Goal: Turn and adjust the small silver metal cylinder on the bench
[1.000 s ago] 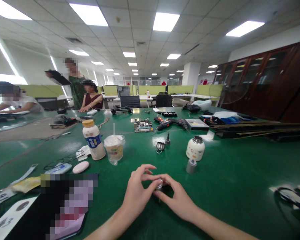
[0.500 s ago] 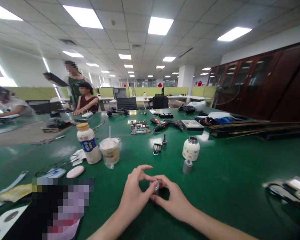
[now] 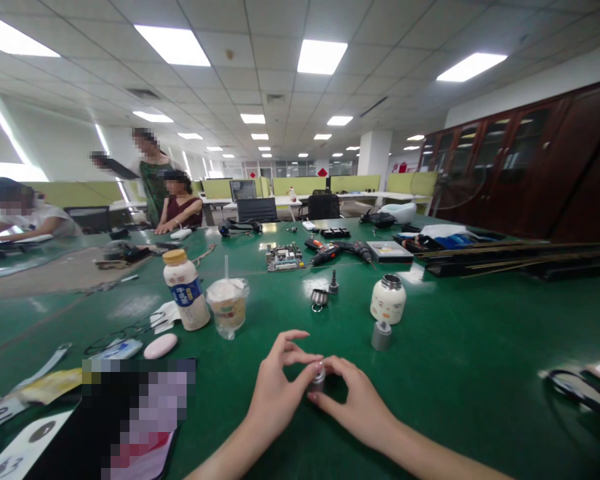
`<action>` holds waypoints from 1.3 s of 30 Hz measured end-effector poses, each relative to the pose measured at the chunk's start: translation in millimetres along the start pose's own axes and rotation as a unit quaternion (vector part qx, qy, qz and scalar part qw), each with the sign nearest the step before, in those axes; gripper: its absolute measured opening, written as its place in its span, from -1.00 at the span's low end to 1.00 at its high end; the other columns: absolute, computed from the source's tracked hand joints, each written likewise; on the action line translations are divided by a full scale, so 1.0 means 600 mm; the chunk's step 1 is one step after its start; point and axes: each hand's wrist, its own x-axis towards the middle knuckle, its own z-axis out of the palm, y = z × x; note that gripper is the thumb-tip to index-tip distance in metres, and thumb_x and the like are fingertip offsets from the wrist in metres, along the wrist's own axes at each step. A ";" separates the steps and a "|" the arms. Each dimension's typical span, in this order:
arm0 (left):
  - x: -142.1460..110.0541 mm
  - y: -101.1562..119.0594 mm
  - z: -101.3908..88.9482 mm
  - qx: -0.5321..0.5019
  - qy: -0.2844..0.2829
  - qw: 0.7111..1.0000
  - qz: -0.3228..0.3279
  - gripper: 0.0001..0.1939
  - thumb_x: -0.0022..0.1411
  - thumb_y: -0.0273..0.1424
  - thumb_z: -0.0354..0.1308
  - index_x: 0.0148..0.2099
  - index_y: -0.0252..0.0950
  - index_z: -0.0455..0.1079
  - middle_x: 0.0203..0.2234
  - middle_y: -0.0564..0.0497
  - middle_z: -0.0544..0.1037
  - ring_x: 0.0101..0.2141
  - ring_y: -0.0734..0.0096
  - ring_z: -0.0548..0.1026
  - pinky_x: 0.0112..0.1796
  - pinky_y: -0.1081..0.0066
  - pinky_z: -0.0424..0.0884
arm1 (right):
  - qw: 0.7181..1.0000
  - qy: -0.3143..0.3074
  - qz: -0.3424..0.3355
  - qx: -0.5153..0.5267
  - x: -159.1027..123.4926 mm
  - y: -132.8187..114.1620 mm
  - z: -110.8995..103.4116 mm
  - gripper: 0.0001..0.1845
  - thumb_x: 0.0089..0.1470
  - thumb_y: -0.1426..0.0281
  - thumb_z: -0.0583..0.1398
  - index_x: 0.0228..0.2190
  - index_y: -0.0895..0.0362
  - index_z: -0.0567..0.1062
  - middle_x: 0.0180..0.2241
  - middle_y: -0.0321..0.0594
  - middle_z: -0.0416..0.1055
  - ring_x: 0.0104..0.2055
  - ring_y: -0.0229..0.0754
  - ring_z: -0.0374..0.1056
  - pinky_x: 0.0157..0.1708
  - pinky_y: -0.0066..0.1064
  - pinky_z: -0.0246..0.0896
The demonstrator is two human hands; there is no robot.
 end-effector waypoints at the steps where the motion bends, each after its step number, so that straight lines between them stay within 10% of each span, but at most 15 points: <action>1: 0.002 -0.004 -0.004 -0.002 0.019 1.000 0.004 -0.66 0.18 -0.31 0.22 -0.01 -0.22 0.29 -0.26 -0.02 0.66 -0.16 0.24 0.55 -0.06 0.22 0.36 | 1.000 -0.001 0.000 0.001 0.000 -0.001 -0.001 -0.74 -0.02 0.34 0.33 -0.22 0.05 0.50 -0.21 -0.27 0.51 -0.11 -0.07 0.38 -0.08 -0.27 0.22; 10: 0.003 -0.090 -0.031 0.200 -0.003 0.979 -0.032 -0.65 0.13 -0.36 0.25 0.00 -0.15 0.41 -0.31 0.00 0.68 0.17 0.01 0.34 0.09 -0.14 0.16 | 1.000 -0.008 0.010 0.008 -0.001 -0.007 -0.004 -0.73 -0.02 0.37 0.33 -0.21 0.03 0.51 -0.19 -0.29 0.51 -0.10 -0.08 0.37 -0.06 -0.28 0.21; 17: 0.006 -0.028 -0.023 0.099 0.053 0.994 0.016 -0.68 0.17 -0.31 0.27 -0.02 -0.14 0.36 -0.28 0.06 0.68 -0.06 0.18 0.55 0.08 0.09 0.22 | 1.000 -0.010 0.008 0.002 -0.001 -0.004 -0.001 -0.72 -0.01 0.35 0.33 -0.20 0.04 0.49 -0.19 -0.29 0.50 -0.10 -0.09 0.37 -0.06 -0.28 0.21; 27: -0.005 0.010 -0.007 0.097 -0.049 0.994 0.015 -0.60 0.17 -0.40 0.25 0.07 -0.11 0.32 -0.30 0.07 0.67 -0.03 0.16 0.47 0.02 0.16 0.24 | 1.000 -0.005 -0.001 -0.006 0.001 0.002 0.000 -0.75 0.01 0.34 0.31 -0.22 0.07 0.48 -0.19 -0.26 0.49 -0.09 -0.08 0.36 -0.06 -0.27 0.22; 33: -0.007 0.012 -0.014 0.087 -0.053 0.994 0.049 -0.50 0.17 -0.47 0.17 0.15 -0.10 0.27 0.02 -0.03 0.52 0.09 0.14 0.37 0.08 0.13 0.21 | 1.000 -0.008 -0.004 0.003 0.000 -0.004 -0.002 -0.75 0.01 0.37 0.30 -0.20 0.05 0.49 -0.19 -0.26 0.50 -0.09 -0.07 0.37 -0.06 -0.27 0.23; 39: -0.004 0.007 -0.005 0.111 -0.016 0.993 0.028 -0.51 0.12 -0.35 0.27 0.10 -0.16 0.28 -0.37 0.04 0.64 -0.15 0.13 0.51 -0.01 0.09 0.25 | 1.000 -0.005 -0.003 -0.006 0.001 -0.003 -0.001 -0.77 0.02 0.35 0.30 -0.22 0.04 0.49 -0.21 -0.26 0.50 -0.11 -0.07 0.37 -0.08 -0.28 0.23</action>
